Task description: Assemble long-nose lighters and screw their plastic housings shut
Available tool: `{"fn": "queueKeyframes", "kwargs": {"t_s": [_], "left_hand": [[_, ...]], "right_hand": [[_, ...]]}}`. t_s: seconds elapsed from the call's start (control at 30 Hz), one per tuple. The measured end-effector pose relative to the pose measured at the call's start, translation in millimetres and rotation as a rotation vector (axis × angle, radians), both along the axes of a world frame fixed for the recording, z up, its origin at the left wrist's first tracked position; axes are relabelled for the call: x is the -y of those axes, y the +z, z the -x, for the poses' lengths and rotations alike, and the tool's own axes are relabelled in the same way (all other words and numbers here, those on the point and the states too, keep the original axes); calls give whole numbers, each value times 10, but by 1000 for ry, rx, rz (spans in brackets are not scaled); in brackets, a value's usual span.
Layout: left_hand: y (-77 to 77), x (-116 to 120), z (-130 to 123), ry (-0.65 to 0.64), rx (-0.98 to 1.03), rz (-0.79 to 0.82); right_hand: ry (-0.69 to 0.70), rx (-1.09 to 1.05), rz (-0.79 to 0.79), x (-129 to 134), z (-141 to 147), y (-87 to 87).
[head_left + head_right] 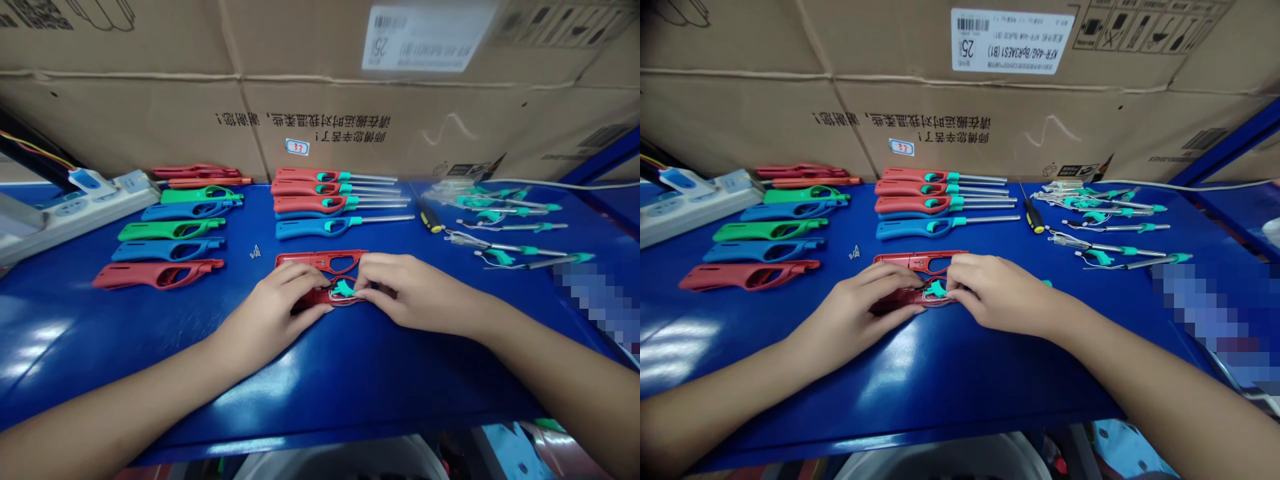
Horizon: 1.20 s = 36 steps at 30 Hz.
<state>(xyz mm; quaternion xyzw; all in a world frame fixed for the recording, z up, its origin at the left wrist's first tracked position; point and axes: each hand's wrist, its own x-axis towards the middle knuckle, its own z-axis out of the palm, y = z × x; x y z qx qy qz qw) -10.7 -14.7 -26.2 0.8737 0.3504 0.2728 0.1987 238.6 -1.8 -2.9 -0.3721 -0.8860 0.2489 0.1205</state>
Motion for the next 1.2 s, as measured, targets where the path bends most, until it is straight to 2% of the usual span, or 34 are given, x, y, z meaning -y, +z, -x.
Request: {"fn": "queueKeyframes", "kwargs": {"t_s": [0.37,0.73,0.87,1.0,1.2], "left_hand": [[3,14,-23,33,28,92],[16,30,-28,15,0,107],[-11,45,-10,-26,-52,41],[-26,53,19,-36,-114,-40],[75,40,51,-55,-236,-151]], "right_hand": [[59,183,-144,38,36,-52],[129,236,-237,48,46,-13],[148,260,-293,78,48,-6],[95,189,-238,76,38,-10],[11,24,-198,11,-13,19]]}}
